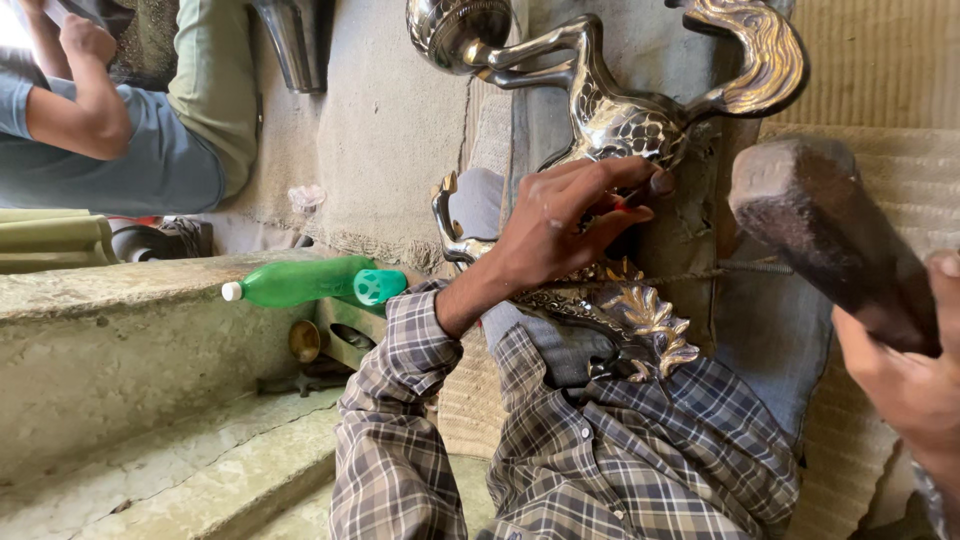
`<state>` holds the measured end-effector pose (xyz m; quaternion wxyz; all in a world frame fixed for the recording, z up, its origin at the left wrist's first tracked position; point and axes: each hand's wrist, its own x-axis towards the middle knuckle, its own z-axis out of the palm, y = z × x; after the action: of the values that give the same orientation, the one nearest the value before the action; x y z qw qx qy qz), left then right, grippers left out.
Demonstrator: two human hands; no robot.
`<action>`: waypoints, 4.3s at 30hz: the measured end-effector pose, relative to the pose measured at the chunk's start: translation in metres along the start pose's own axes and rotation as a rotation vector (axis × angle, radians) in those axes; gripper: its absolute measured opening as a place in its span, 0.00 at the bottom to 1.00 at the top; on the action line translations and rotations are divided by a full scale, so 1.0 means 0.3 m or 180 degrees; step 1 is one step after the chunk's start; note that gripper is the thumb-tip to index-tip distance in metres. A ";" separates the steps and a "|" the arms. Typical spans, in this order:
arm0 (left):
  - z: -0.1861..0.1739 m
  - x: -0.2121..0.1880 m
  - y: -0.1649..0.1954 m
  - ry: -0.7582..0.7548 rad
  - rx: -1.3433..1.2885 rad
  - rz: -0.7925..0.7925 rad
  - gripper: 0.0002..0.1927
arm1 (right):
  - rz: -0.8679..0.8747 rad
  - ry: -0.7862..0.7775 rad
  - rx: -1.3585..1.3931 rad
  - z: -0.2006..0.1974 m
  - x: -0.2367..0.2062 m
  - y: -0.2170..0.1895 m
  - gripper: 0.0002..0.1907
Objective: The person holds a metal peacock sculpture on their lap and uses a chisel and hammer to engrave patterns into its body. They repeatedly strike the chisel with the hammer to create textured details on the sculpture's surface.
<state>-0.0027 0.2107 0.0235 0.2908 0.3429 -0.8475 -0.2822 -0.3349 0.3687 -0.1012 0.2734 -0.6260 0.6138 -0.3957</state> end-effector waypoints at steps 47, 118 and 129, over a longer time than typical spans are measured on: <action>0.050 -0.032 -0.062 -0.0072 0.0445 0.0179 0.27 | -0.0836 -0.0585 -0.0848 -0.076 0.215 -0.149 0.35; 0.034 0.030 -0.108 -0.0212 -0.0392 0.0217 0.22 | 0.0565 -0.0334 0.0457 -0.054 0.213 -0.149 0.18; 0.019 0.035 -0.082 -0.0221 -0.0279 0.0178 0.22 | -0.0845 -0.0843 -0.1043 -0.090 0.376 -0.328 0.41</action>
<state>-0.0024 0.1896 0.0061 0.2838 0.2961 -0.8531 -0.3225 -0.3105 0.2710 0.0127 0.1919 -0.7836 0.5410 -0.2379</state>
